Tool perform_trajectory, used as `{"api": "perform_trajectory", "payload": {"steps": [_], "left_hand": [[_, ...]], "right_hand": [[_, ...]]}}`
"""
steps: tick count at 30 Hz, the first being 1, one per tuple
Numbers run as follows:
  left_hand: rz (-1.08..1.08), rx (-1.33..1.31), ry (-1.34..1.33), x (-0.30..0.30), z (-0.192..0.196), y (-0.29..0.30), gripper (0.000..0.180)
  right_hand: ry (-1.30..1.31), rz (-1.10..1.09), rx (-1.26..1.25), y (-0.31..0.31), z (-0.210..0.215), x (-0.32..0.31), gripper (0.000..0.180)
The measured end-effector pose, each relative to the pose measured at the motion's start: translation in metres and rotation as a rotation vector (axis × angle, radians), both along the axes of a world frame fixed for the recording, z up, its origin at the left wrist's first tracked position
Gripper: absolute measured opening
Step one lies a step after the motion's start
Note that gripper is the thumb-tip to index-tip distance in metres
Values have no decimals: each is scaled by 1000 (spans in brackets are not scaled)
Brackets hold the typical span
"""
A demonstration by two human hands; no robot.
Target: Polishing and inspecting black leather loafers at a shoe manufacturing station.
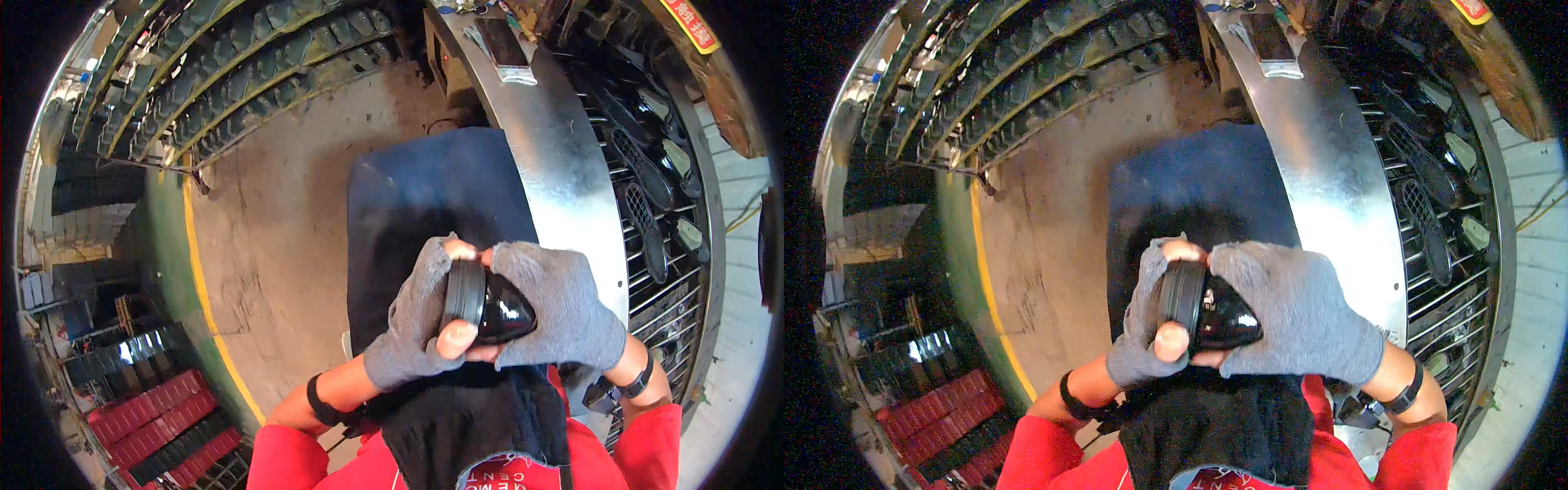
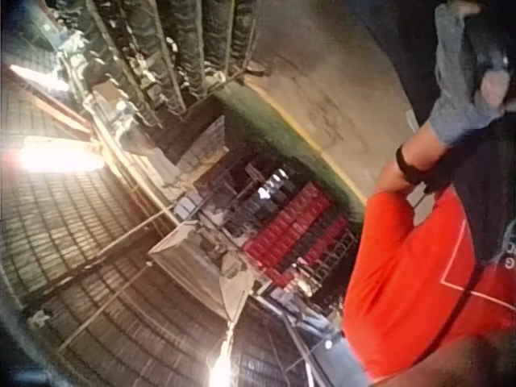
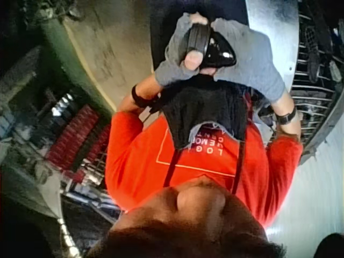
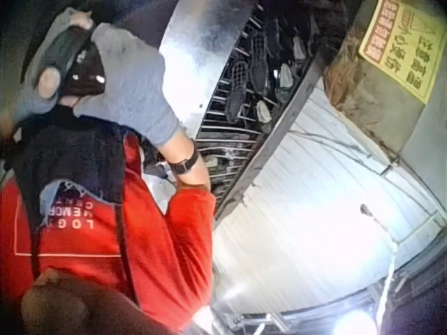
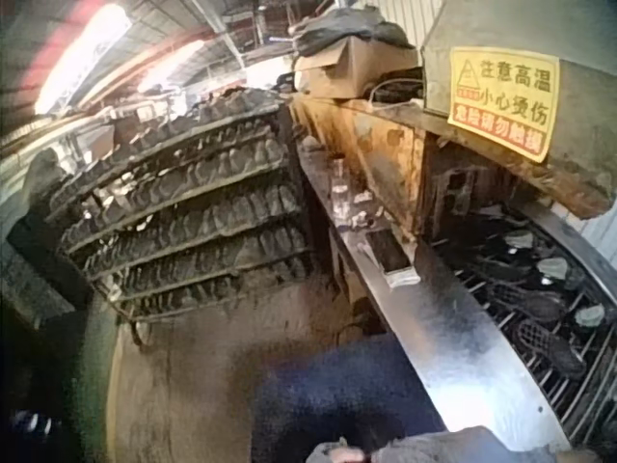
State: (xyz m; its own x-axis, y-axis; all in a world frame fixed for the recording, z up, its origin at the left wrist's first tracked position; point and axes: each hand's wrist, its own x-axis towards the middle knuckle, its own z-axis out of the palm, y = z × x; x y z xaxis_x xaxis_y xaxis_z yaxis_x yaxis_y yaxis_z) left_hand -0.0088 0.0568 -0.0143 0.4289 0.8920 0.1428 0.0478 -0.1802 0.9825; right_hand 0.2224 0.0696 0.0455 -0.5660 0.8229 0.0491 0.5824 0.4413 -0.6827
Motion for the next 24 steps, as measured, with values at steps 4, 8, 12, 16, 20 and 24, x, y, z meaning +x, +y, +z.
{"api": "perform_trajectory", "payload": {"steps": [4,8,12,16,20,24], "left_hand": [[-140,-136,-218,-9,13,-4,62],[39,-166,-131,3,27,-1,49],[132,-372,-228,16,28,-8,51],[185,-344,-303,15,27,-19,47],[156,-302,-325,11,24,-23,50],[64,-318,-352,10,22,-22,44]], "right_hand": [[-11,11,-119,-25,7,6,102],[-162,108,-333,-15,33,0,97],[-200,178,-268,-18,23,-1,95],[-75,117,-8,-34,8,-1,91],[-81,194,-73,-35,14,-1,93],[-79,286,-37,-24,18,-5,90]]}}
